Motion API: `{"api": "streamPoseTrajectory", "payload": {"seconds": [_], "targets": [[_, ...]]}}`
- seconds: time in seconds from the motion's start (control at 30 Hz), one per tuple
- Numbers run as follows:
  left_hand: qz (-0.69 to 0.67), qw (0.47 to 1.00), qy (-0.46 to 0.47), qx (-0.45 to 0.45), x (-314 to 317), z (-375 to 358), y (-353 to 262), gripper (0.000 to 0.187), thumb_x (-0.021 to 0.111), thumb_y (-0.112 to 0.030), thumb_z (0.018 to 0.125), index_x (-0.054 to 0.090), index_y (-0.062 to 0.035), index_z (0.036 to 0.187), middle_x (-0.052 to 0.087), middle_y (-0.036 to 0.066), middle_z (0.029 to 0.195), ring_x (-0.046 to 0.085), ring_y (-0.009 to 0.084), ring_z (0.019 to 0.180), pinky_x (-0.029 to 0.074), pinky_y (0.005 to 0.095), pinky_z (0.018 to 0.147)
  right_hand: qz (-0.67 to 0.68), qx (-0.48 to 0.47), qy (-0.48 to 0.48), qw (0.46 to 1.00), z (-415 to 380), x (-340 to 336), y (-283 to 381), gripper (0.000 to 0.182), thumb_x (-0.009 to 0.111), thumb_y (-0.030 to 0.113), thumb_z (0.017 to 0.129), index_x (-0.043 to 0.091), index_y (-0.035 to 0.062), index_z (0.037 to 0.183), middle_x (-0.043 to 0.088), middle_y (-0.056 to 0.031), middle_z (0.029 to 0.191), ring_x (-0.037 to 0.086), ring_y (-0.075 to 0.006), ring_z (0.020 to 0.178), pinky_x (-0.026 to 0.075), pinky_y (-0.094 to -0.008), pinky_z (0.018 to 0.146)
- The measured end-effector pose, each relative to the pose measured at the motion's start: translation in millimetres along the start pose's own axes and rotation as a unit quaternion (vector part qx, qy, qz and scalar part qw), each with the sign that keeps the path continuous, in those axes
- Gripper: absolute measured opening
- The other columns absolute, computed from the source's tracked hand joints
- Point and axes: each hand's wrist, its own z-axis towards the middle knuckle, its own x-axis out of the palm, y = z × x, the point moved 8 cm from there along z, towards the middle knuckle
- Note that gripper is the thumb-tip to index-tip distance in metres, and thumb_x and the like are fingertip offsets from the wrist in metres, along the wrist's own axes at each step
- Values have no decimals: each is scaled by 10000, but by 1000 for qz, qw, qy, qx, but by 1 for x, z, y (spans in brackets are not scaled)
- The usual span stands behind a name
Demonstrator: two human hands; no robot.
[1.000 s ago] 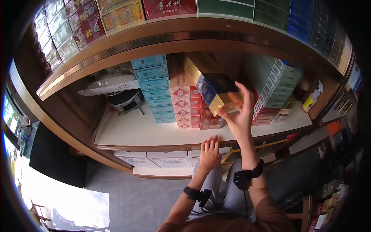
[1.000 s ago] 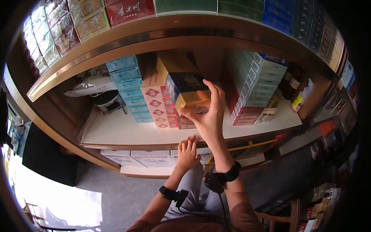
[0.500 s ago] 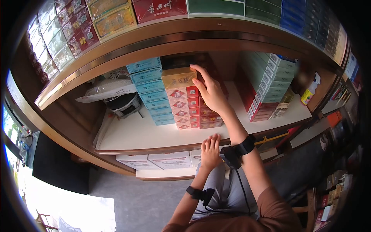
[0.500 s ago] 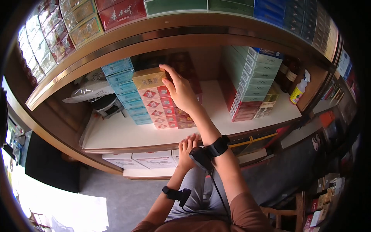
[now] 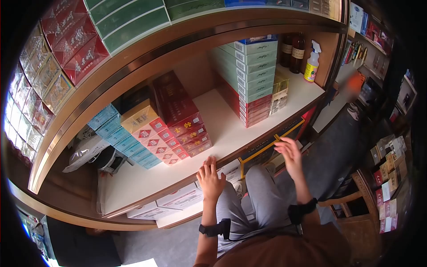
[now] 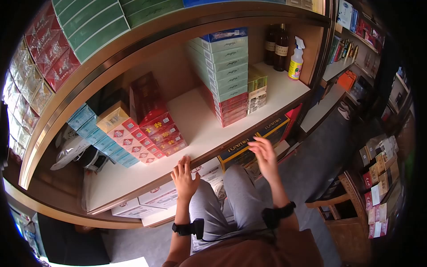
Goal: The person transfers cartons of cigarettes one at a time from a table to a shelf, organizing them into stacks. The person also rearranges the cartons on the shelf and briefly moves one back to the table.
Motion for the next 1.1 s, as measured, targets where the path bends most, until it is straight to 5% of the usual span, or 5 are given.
{"api": "streamPoseTrajectory", "payload": {"seconds": [0.1, 0.3, 0.43, 0.83, 1.1], "targets": [[-329, 934, -48, -129, -25, 12, 29, 298, 602, -86, 699, 553, -37, 988, 551, 127, 979, 491, 252, 942, 381, 341, 796, -183, 59, -207, 959, -88, -164, -25, 205, 441, 42, 849, 477, 17, 1049, 570, -72, 880, 546, -123, 801, 437, -239, 711], [-43, 815, -577, 20, -191, 55, 47, 518, 697, -197, 704, 450, 16, 1107, 480, 173, 1020, 468, 306, 999, 411, 392, 866, -360, -5, -562, 744, -256, -333, 61, 188, 474, 17, 814, 498, 37, 999, 564, -53, 831, 539, -110, 723, 443, -241, 651], [154, 800, -578, -49, -191, 121, 112, 772, 618, -651, 566, 534, -35, 1025, 517, 153, 956, 522, 287, 887, 441, 445, 726, -386, 3, -641, 664, -282, -346, 93, 197, 488, -15, 781, 489, 29, 973, 566, -72, 820, 542, -123, 714, 447, -247, 631], [201, 817, -535, -69, -186, 114, 73, 717, 636, -627, 557, 546, -41, 959, 526, 130, 899, 530, 271, 824, 447, 424, 690, -641, -56, -667, 376, -247, -408, 197, 595, 645, 102, 624, 357, 28, 1140, 341, -224, 1123, 367, -378, 1026, 305, -443, 881], [207, 820, -530, -63, -183, 114, 63, 681, 648, -611, 550, 554, -44, 916, 531, 115, 861, 535, 261, 783, 451, 409, 666, -554, 221, -721, 353, -235, -488, 206, 956, 770, 350, 528, 204, 93, 1254, 181, -255, 1260, 307, -403, 1123, 295, -427, 941]]}}
